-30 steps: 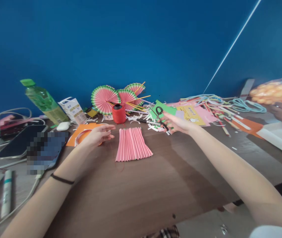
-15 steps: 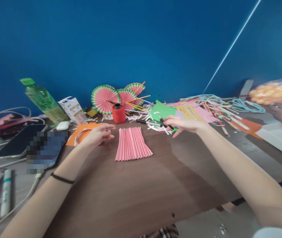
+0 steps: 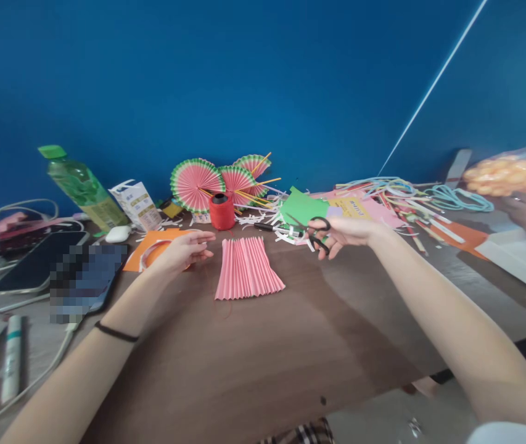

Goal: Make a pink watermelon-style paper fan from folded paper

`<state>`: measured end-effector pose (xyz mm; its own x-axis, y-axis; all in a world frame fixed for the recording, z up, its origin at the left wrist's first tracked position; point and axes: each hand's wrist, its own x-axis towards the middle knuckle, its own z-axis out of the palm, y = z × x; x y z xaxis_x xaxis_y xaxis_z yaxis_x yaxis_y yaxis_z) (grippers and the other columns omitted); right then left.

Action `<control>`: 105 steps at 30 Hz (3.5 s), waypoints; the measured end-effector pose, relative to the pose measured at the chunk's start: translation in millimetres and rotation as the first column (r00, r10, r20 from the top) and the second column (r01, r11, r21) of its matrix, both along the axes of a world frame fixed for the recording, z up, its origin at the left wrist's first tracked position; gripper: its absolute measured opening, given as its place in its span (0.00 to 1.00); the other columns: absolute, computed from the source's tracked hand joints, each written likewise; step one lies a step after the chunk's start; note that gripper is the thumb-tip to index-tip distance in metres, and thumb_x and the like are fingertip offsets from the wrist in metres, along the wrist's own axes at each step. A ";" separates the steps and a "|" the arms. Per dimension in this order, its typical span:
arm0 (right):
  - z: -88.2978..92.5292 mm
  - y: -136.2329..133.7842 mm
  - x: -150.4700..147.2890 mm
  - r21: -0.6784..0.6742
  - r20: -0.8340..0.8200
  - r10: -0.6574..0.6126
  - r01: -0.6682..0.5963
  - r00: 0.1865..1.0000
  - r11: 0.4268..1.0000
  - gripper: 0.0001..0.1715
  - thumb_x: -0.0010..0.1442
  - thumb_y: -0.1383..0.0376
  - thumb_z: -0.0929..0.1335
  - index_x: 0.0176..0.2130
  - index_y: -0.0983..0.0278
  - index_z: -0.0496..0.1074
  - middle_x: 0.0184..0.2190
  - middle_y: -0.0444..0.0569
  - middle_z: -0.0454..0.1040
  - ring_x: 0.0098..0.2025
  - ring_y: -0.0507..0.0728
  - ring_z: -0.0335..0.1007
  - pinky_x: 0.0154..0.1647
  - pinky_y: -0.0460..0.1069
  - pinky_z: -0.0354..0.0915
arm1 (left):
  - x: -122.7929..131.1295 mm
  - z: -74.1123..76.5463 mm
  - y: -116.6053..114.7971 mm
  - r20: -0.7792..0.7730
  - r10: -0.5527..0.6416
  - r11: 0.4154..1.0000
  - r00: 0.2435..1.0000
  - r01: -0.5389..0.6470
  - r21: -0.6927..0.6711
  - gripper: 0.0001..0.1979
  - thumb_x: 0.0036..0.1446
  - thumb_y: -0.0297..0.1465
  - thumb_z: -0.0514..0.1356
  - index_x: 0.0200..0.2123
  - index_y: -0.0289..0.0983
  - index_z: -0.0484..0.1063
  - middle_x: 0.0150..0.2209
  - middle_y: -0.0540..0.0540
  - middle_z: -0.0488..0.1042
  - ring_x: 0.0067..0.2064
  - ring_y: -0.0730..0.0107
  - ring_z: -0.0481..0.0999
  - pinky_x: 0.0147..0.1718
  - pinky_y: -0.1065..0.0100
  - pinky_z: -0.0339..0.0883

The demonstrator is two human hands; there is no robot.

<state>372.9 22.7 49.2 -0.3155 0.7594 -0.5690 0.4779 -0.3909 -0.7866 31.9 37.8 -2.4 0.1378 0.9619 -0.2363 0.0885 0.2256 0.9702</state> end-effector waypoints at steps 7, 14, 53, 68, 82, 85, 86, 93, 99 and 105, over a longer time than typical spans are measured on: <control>-1.6 -3.9 -1.1 0.245 0.338 -0.174 0.092 0.925 0.965 0.26 0.53 0.45 0.63 0.41 0.62 0.61 0.36 0.54 0.69 0.33 0.58 0.72 0.26 0.47 0.65 | -0.3 -0.3 0.0 0.006 0.006 1.000 1.000 -0.006 -0.004 0.14 0.49 0.16 0.53 0.39 0.32 0.70 0.52 0.38 0.68 0.24 0.82 0.74 0.26 0.76 0.66; 0.4 -5.8 6.5 0.107 0.309 0.123 -0.163 0.943 0.981 0.25 0.54 0.45 0.61 0.37 0.63 0.64 0.34 0.53 0.70 0.31 0.54 0.71 0.25 0.45 0.60 | 0.1 -0.5 0.9 -0.006 0.000 1.000 1.000 0.000 0.001 0.15 0.49 0.16 0.53 0.40 0.32 0.70 0.53 0.38 0.67 0.23 0.82 0.74 0.27 0.75 0.66; -61.7 72.1 -127.9 0.152 -0.435 0.451 -0.431 0.779 0.890 0.24 0.54 0.54 0.68 0.44 0.69 0.67 0.23 0.42 0.66 0.18 0.44 0.59 0.18 0.41 0.56 | -5.6 -18.7 11.7 0.370 0.158 0.971 0.916 -0.075 -0.229 0.13 0.46 0.11 0.53 0.28 0.30 0.73 0.26 0.47 0.74 0.19 0.86 0.67 0.16 0.84 0.61; -64.4 69.9 -132.9 0.220 -0.444 0.481 -0.429 0.756 0.876 0.25 0.53 0.56 0.69 0.43 0.73 0.70 0.22 0.41 0.62 0.17 0.42 0.56 0.18 0.41 0.55 | 4.7 -25.0 9.7 0.316 0.258 0.963 0.913 -0.216 -0.163 0.11 0.48 0.13 0.55 0.20 0.28 0.71 0.24 0.44 0.76 0.21 0.81 0.72 0.19 0.82 0.64; -58.0 70.9 -132.9 0.259 -0.381 0.500 -0.429 0.778 0.865 0.21 0.49 0.57 0.71 0.36 0.74 0.72 0.19 0.40 0.63 0.15 0.41 0.53 0.15 0.41 0.47 | 8.0 -28.5 9.3 0.268 0.265 0.964 0.926 -0.245 -0.106 0.09 0.45 0.13 0.56 0.20 0.28 0.71 0.23 0.44 0.76 0.21 0.80 0.73 0.21 0.81 0.66; -55.0 68.4 -138.5 0.271 -0.400 0.510 -0.434 0.761 0.859 0.19 0.50 0.57 0.71 0.31 0.73 0.71 0.18 0.40 0.62 0.14 0.41 0.51 0.14 0.42 0.47 | 10.3 -29.3 7.7 0.245 0.240 0.970 0.939 -0.224 -0.091 0.08 0.44 0.13 0.57 0.22 0.28 0.73 0.22 0.43 0.76 0.22 0.78 0.74 0.23 0.79 0.67; -53.7 67.4 -141.8 0.285 -0.405 0.520 -0.437 0.752 0.853 0.18 0.50 0.57 0.71 0.29 0.72 0.70 0.19 0.40 0.63 0.15 0.41 0.51 0.14 0.42 0.46 | 11.3 -29.5 7.2 0.236 0.233 0.972 0.943 -0.219 -0.086 0.08 0.44 0.14 0.57 0.23 0.28 0.73 0.22 0.44 0.76 0.22 0.77 0.74 0.23 0.78 0.68; -35.6 60.4 -148.5 0.363 -0.342 0.478 -0.355 0.809 0.861 0.20 0.54 0.56 0.67 0.38 0.70 0.69 0.22 0.42 0.63 0.18 0.43 0.56 0.15 0.42 0.48 | 13.7 -29.8 5.4 0.193 0.210 0.977 0.958 -0.201 -0.067 0.07 0.46 0.16 0.58 0.25 0.29 0.73 0.24 0.45 0.76 0.24 0.78 0.75 0.26 0.78 0.69; -13.4 60.2 -101.7 0.395 0.089 0.321 -0.329 0.943 0.858 0.21 0.53 0.52 0.66 0.41 0.65 0.69 0.29 0.46 0.68 0.25 0.47 0.64 0.18 0.42 0.52 | 8.4 -23.4 5.1 0.148 0.185 0.982 0.972 -0.177 -0.065 0.10 0.46 0.15 0.57 0.33 0.30 0.72 0.28 0.44 0.76 0.23 0.77 0.75 0.24 0.77 0.68; -3.5 65.4 -56.8 0.378 0.381 0.284 -0.429 0.880 0.820 0.23 0.49 0.53 0.69 0.44 0.59 0.72 0.36 0.49 0.74 0.33 0.54 0.68 0.28 0.46 0.60 | -3.9 -3.7 5.2 0.057 0.173 0.979 0.983 -0.178 0.094 0.20 0.43 0.16 0.58 0.42 0.34 0.70 0.46 0.39 0.71 0.21 0.80 0.74 0.23 0.76 0.67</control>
